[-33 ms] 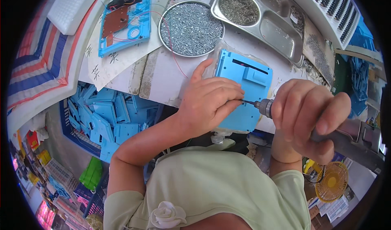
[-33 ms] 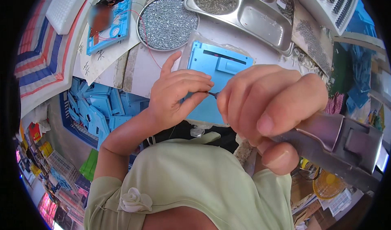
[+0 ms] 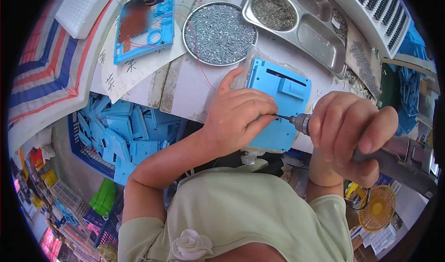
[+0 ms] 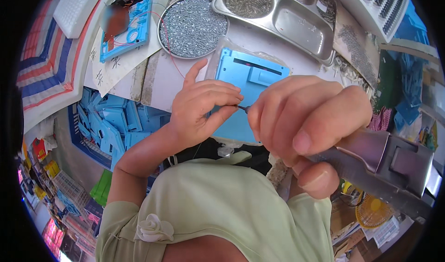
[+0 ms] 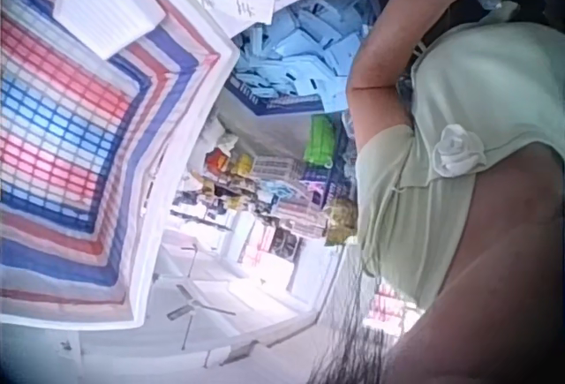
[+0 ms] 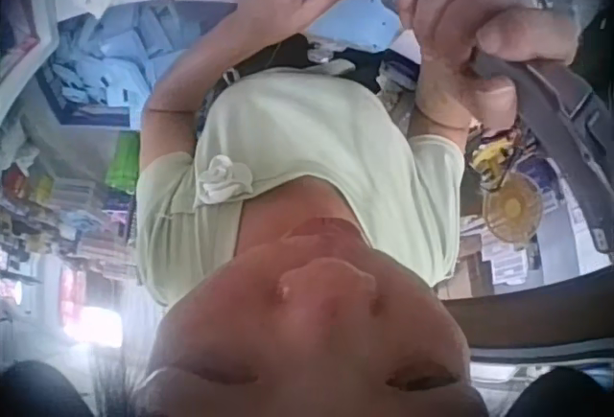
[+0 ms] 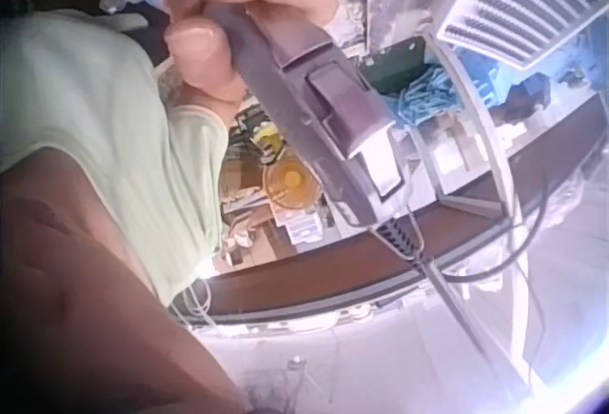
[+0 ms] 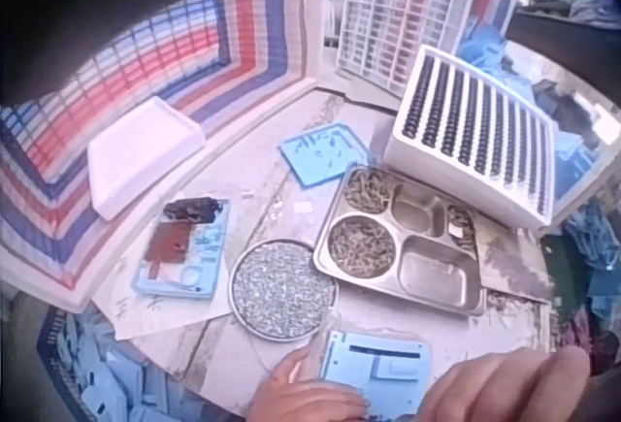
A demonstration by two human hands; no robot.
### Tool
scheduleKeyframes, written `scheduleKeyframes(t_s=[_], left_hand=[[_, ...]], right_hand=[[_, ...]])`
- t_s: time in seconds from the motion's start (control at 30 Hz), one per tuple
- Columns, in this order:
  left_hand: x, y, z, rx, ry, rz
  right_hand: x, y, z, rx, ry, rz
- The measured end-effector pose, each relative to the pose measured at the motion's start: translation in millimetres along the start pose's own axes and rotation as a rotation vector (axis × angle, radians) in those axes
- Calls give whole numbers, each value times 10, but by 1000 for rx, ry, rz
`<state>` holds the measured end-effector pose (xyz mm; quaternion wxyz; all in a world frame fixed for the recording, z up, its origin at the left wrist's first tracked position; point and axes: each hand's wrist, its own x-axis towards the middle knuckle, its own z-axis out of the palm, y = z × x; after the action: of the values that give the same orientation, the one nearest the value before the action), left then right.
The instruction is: The recorder assembles electronic components by soldering wires and screwing parts together into a blue plastic housing.
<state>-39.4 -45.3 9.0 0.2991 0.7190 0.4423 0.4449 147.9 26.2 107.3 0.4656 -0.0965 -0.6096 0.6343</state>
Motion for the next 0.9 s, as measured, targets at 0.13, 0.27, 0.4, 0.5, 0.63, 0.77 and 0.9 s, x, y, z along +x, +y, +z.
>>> scheduleKeyframes(t_s=[0.13,0.27,0.4,0.5,0.63,0.77,0.9], left_hand=[[102,-1,-190,159,-103,17],[524,-448,-614,493,203,18],[476,-735,-588,866,109,-58],[491,-745,-565,814,146,-40],[542,-779,-544,869,163,-3],[531,-733,-575,739,120,22],[440,-521,-569,612,57,63]], right_hand=[[87,64,1,-5,-33,5],[260,216,-153,-73,-10,-92],[427,634,-224,-1,-8,-91],[426,693,-221,-21,13,-67],[440,736,-166,-62,44,-22],[424,773,-83,-202,88,41],[361,888,-162,-404,137,-46]])
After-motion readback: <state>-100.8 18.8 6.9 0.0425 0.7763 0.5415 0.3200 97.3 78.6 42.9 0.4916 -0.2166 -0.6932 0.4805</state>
